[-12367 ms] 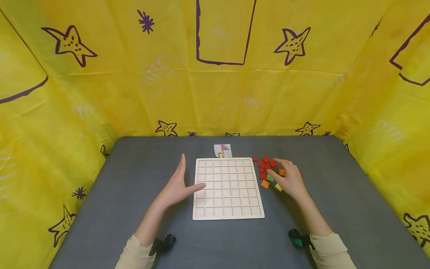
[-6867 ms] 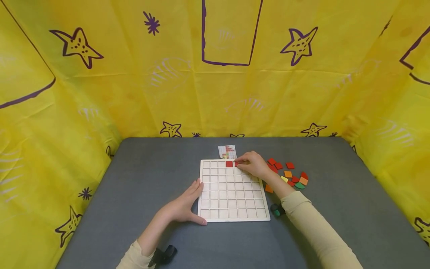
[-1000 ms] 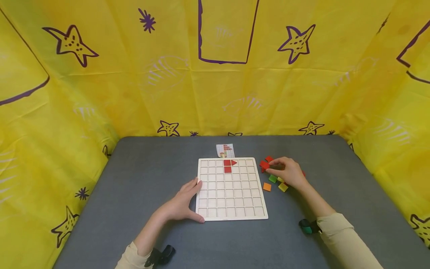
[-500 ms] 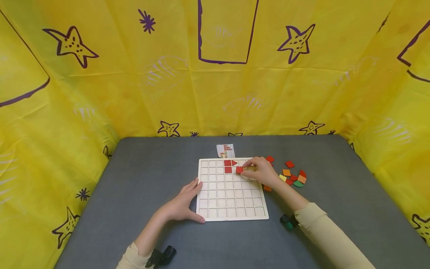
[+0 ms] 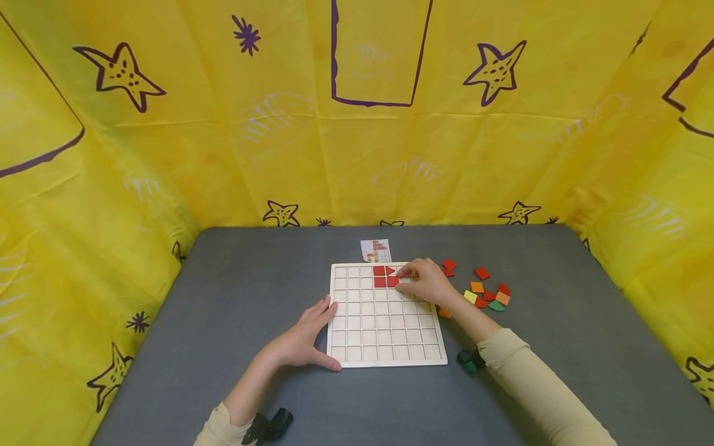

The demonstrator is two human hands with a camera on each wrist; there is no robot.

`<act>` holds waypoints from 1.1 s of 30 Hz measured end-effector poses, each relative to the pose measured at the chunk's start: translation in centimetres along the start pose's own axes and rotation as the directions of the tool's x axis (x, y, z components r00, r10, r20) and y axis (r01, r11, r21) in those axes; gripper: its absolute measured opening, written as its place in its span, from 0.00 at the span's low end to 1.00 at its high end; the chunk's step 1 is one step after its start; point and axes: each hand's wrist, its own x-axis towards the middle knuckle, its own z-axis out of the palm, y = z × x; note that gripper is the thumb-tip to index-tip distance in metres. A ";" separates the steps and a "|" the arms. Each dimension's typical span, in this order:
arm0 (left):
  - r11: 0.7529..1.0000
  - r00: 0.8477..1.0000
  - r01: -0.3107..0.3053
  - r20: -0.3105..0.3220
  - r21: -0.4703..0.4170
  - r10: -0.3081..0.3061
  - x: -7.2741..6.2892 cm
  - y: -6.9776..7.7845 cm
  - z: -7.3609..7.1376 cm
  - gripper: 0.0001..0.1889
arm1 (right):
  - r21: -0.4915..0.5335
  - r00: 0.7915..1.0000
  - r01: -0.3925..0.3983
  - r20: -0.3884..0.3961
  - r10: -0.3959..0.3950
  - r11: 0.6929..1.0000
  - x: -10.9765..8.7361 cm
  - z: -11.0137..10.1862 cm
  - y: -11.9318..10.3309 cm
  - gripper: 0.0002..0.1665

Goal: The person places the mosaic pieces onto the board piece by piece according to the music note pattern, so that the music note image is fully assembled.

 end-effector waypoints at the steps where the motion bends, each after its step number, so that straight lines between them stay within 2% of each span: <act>1: 1.000 1.000 -0.002 -0.001 -0.002 0.002 0.0 0.0 0.0 0.62 | 0.000 1.000 -0.001 0.000 0.001 1.000 0.0 0.0 0.0 0.13; 9: 1.000 1.000 -0.013 0.006 -0.003 0.013 0.0 -0.1 0.0 0.62 | 0.013 1.000 0.014 0.007 -0.015 1.000 0.0 0.0 0.3 0.13; 13: 1.000 1.000 -0.018 0.006 -0.003 0.018 0.1 -0.2 0.1 0.62 | 0.043 1.000 0.014 -0.016 -0.014 0.999 -0.2 -0.1 0.6 0.13; 20: 1.000 1.000 -0.013 0.002 0.004 0.013 0.0 -0.3 0.1 0.62 | 0.126 0.993 -0.044 -0.107 0.058 0.991 -1.2 -2.0 1.2 0.12; 25: 1.000 1.000 -0.018 -0.001 0.002 0.018 0.0 -0.3 0.0 0.62 | 0.167 0.981 -0.114 -0.136 0.138 0.979 -2.4 -3.9 2.6 0.14; 33: 1.000 1.000 -0.008 0.006 -0.001 0.008 0.0 -0.2 0.0 0.62 | 0.110 0.960 -0.221 -0.152 0.236 0.969 -4.1 -5.8 5.9 0.14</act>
